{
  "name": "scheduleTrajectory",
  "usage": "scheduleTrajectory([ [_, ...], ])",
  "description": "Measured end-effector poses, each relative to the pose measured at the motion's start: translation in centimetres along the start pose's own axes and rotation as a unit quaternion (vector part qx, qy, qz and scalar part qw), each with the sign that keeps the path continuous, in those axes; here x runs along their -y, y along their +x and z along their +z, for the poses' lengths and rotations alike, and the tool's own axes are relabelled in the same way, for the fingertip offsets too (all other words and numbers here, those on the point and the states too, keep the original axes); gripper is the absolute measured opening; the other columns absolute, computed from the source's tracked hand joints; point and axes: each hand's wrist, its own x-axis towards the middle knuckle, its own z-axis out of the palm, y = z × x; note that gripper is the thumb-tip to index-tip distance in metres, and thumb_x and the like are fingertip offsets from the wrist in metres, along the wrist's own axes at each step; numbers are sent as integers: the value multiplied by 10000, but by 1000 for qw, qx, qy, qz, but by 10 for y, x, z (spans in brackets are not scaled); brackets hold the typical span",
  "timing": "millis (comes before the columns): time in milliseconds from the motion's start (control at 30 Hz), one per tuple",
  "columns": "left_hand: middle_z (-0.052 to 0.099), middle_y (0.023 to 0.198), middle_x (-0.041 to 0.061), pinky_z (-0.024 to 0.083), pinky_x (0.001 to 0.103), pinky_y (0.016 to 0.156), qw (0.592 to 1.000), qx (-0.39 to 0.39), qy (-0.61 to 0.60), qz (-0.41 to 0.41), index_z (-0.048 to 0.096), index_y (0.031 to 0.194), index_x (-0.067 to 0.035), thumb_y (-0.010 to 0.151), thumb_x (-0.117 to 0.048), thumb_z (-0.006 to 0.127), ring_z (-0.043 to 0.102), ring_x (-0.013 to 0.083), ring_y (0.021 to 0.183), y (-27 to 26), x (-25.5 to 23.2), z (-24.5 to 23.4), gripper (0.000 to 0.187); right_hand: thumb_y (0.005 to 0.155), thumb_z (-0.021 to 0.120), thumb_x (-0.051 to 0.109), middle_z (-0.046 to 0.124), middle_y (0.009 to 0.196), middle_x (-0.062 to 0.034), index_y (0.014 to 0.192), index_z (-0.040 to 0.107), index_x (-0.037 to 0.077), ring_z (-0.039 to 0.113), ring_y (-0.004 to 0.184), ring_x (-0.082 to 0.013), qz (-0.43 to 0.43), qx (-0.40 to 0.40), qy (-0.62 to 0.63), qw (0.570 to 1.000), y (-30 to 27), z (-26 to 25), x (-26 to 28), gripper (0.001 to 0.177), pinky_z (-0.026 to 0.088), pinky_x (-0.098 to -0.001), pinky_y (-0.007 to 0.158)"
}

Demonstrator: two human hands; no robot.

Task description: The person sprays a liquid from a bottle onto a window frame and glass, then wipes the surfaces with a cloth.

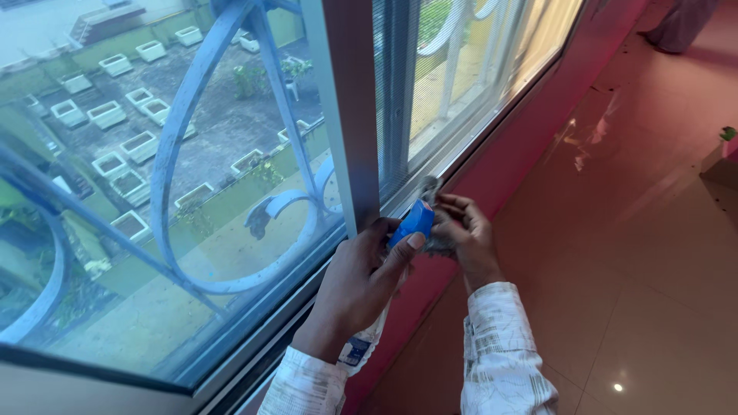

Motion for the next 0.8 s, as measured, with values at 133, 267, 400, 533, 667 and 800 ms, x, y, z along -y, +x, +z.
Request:
scheduleTrajectory([
  [133,679,622,59,520,314,523,1000,-24,16,-11,684,1139,-21,909,-534,621,672,150,528,0,-5,0,565,804,615,0,687,1264,-119,1290,609,11,691,1122,-178,18,-102,-3,995,14,-3,6,486,599,-288,921],
  [267,681,637,71,519,329,555,998,-51,32,-9,685,1171,-26,904,-541,622,690,169,571,2,-7,2,584,823,593,-12,670,1273,-113,1340,586,27,695,1110,-182,27,-169,-9,985,29,-7,17,518,609,-305,904],
  [400,678,638,84,521,341,566,994,-80,64,-24,669,1176,-22,884,-558,627,702,185,584,5,-8,7,612,839,604,7,677,1281,-95,1412,561,38,698,1127,-193,12,-137,-8,991,46,-16,9,576,609,-290,921],
  [533,687,655,58,516,318,577,995,-86,36,-34,699,1125,-22,880,-530,643,687,145,596,10,-11,11,567,814,671,2,621,1344,-78,1424,587,57,657,1193,-195,-22,-108,-56,992,64,-21,-6,618,564,-290,975],
  [667,661,651,53,499,315,558,994,-85,5,-64,682,1140,-31,881,-512,653,645,127,575,8,-12,12,547,813,686,23,516,1348,-64,1388,609,122,629,1175,-197,34,-108,-123,986,65,-16,-8,588,589,-336,927],
  [800,660,649,48,496,305,559,994,-91,-1,-62,696,1126,-33,883,-495,660,640,120,568,7,-11,13,523,773,693,17,547,1340,-75,1314,639,133,636,1177,-199,33,-88,-140,986,57,-15,0,555,589,-320,941],
])
